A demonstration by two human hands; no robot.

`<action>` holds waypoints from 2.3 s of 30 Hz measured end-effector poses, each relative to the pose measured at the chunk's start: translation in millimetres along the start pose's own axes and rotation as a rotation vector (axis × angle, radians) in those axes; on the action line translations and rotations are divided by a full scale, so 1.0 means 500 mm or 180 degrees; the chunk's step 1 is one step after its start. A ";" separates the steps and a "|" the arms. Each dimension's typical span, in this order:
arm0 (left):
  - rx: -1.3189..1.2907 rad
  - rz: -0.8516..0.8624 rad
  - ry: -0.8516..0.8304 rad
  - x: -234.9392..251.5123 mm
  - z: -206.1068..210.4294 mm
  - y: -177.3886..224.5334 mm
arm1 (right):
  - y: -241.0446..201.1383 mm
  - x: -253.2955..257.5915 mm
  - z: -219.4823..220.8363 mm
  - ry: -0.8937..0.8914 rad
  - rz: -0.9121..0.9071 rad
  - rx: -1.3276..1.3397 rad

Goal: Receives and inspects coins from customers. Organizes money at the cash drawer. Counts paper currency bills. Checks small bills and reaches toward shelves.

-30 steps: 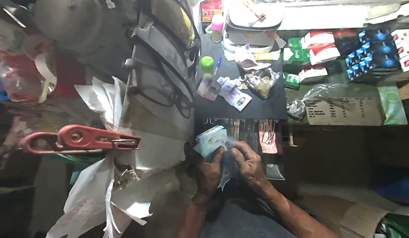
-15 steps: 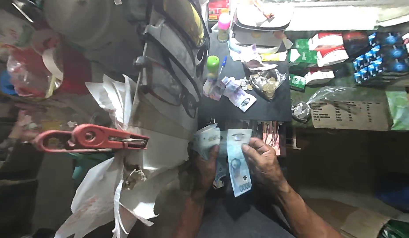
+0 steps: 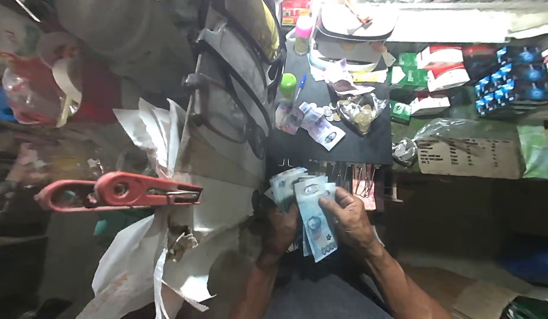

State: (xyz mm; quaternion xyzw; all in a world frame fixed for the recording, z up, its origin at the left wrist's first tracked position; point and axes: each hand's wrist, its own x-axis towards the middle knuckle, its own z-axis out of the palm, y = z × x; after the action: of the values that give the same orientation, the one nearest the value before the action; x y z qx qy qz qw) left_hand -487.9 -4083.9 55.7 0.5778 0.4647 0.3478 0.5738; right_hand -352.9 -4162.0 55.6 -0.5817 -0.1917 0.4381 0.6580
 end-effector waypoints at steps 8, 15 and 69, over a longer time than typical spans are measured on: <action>-0.0466 -0.0157 -0.0203 0.014 -0.013 -0.011 | 0.003 0.010 -0.024 0.0166 -0.0100 0.0051; 0.0008 -0.0110 -0.0041 0.003 0.002 0.004 | 0.007 0.006 -0.009 -0.0036 0.0060 0.0008; -0.0278 -0.0653 -0.0285 0.017 0.000 -0.018 | -0.054 0.032 -0.199 -0.0029 0.0167 -0.2503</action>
State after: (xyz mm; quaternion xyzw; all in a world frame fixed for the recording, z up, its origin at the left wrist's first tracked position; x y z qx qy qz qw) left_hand -486.2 -4076.8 45.4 0.5165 0.4797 0.2810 0.6512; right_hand -259.0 -4206.9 51.9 -0.7921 -0.3330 0.3504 0.3726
